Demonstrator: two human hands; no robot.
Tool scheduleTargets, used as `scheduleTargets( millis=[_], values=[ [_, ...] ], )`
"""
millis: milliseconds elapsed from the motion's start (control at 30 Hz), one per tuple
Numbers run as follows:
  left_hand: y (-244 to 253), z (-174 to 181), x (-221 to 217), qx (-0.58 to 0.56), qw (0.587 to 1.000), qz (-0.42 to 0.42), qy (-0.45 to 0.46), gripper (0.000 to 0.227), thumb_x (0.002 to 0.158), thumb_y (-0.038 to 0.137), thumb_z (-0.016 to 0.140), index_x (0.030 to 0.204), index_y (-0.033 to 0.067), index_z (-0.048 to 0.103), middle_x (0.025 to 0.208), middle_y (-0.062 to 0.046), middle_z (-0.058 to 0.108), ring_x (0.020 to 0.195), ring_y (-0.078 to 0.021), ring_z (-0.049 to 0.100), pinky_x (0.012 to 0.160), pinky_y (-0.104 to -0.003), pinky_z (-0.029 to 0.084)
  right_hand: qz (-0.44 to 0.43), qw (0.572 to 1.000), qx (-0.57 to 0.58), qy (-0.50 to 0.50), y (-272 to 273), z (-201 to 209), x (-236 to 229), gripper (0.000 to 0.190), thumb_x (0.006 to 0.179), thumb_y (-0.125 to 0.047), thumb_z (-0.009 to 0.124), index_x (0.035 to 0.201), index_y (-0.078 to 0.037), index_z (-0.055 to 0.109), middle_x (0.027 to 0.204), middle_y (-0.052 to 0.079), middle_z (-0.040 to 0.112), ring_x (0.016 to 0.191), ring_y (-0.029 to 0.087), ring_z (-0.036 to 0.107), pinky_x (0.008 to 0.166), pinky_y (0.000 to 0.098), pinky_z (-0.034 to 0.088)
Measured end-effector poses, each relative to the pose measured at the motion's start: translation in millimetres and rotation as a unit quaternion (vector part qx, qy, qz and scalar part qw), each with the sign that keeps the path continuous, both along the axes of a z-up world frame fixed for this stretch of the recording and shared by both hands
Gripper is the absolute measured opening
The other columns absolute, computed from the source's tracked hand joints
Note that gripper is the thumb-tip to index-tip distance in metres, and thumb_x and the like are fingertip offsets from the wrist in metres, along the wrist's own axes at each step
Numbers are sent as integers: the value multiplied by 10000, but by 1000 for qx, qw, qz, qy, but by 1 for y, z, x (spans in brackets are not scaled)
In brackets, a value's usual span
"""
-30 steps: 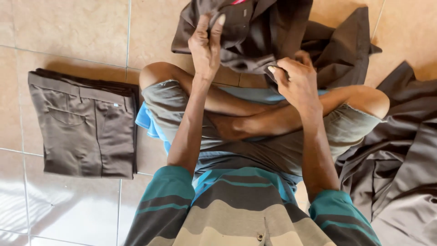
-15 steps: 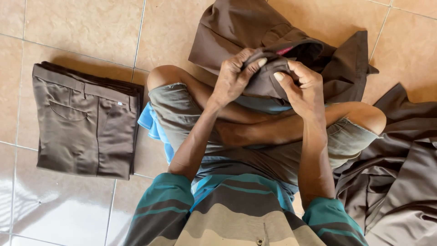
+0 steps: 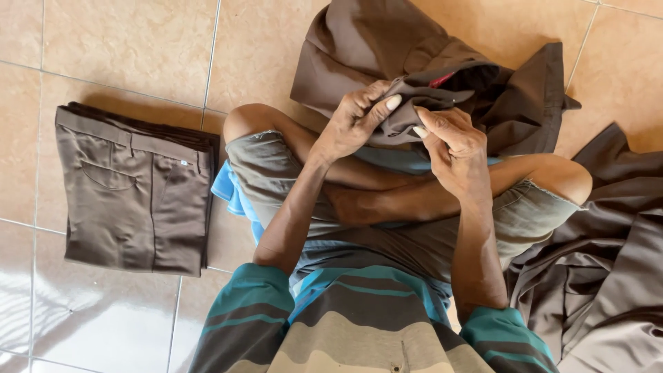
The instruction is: A person sitting on the floor is folding brown pants into neat rectangles.
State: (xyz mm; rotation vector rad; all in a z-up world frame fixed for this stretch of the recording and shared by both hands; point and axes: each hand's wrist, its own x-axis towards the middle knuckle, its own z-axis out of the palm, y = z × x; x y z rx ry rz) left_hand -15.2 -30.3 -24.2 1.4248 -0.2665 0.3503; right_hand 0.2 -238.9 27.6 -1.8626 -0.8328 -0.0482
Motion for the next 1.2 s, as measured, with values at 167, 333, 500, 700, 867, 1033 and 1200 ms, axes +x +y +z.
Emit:
scheduleTargets(
  millis=[167,333,500,700,867,1033,1200],
  values=[
    [3,3,-8,-21,998,-57,-11,215,1092,99,570,1196,-27,709,1100,-168,733,1117,-177,613,1009,-455,503,6,1000,14,-4,2,1,5,225,1032,61,685,1251,71,731,1010,217,722,980,379,705,1020,482,475],
    [8,41,-20,-52,990,-127,30,427,969,114,812,1321,-45,631,1172,-160,690,1149,-197,591,1061,-466,481,-4,999,29,20,3,-9,9,223,1028,41,702,1246,32,746,1025,176,743,1002,297,711,1034,426,448],
    [6,44,-25,-38,990,-123,52,395,972,81,792,1308,-57,636,1141,-204,688,1139,-231,614,1036,-485,498,-17,999,31,24,11,-5,7,168,1003,52,749,1172,51,749,1003,178,746,973,295,716,1008,426,480],
    [1,25,-22,51,996,-16,66,298,973,110,766,1237,9,671,916,-150,694,942,-194,673,868,-391,563,-75,997,13,-18,29,5,4,148,1013,-6,773,1156,16,745,1000,178,747,977,335,729,930,439,531],
    [34,-6,2,354,907,225,34,295,1042,352,625,1187,97,594,796,-85,754,604,-200,730,516,-358,566,-142,979,-5,-148,42,-17,-12,147,1075,-69,683,1116,53,613,993,170,598,873,308,640,847,422,542],
    [42,-57,24,466,826,316,13,317,1079,402,529,1078,85,505,641,-12,634,394,-128,527,325,-306,433,56,860,-489,136,53,-137,-23,834,948,-437,651,1603,-111,250,1559,258,320,1399,531,355,1076,642,357],
    [50,-8,38,233,907,342,81,342,1006,400,573,919,72,531,628,-34,551,522,-201,520,493,-375,457,-32,863,-479,158,35,-206,30,927,978,-578,537,1667,-88,157,1711,185,-111,1565,465,35,1103,634,242]
  ],
)
